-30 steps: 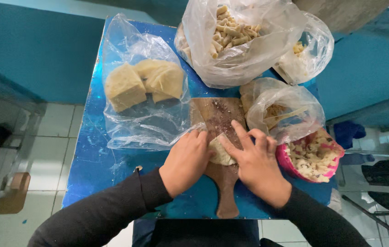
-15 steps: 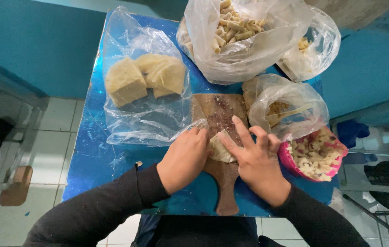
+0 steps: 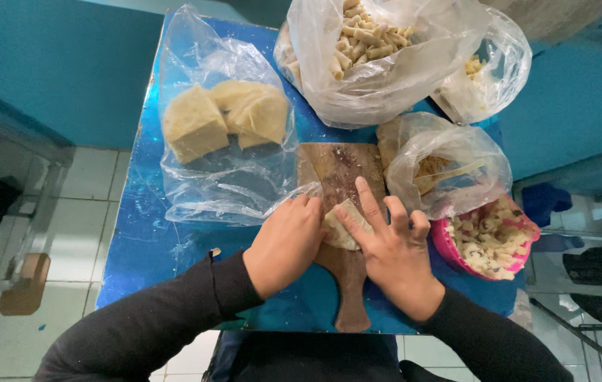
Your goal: The person sits at a blue table folding filled pastries. They take a triangular dough wrapper, spoon filling from a pink bowl onto it, fold the wrapper over the filling and press the edges closed, then place the finished pastry on a growing pile of folded wrappers.
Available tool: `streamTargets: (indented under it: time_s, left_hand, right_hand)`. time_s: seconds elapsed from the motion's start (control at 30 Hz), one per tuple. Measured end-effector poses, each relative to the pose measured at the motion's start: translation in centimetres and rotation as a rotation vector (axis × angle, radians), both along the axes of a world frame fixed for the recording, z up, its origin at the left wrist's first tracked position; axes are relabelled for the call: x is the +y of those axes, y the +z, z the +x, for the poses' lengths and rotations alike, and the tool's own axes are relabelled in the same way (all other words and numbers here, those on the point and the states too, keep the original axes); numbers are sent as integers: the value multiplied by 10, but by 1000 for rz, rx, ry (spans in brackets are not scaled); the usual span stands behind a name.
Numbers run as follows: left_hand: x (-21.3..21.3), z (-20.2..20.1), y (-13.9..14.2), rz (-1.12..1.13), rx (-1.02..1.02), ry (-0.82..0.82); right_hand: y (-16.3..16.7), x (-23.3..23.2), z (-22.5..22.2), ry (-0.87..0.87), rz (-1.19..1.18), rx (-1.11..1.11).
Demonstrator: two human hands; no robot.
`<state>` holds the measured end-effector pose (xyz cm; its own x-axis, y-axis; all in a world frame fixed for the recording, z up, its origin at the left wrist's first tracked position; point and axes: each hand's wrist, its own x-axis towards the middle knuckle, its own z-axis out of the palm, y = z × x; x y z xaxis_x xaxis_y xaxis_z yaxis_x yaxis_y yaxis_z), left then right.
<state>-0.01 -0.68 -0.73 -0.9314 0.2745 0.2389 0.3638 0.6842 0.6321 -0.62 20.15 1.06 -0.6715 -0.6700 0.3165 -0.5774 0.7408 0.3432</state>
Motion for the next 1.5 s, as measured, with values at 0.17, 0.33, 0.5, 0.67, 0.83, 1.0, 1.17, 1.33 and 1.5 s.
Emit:
streamTargets:
  time_s: [0.17,0.33,0.5,0.67,0.83,1.0,1.17,1.33,1.5]
  left_hand:
    - [0,-1,-1,21,24,-5]
    - [-1,-2,0,25,4,-10]
    - [2,-3,2,35,26,-15]
    - [3,-3,4,104,32,-53]
    - [3,-1,3,139,59,-75]
    - [4,-1,0,136,43,-74]
    - [5,1,0,136,75,-85]
    - [5,1,4,100,56,-96]
    - [4,2,12,122,102,-139]
  right_hand:
    - [3,5,1,-27,48,-27]
    - [18,18,1,35,-94,-186]
    - [52,63,-19,-214,-349,-143]
    - [59,95,-54,-352,-313,10]
    - [54,107,-81,-356,-173,-157]
    - [66,102,-74,-265,-598,-460]
    - [65,81,-61,-335,-875,-685]
    - [41,78,-61,-370,-923,-467]
    - [22,96,-77,-380,-1164,-796]
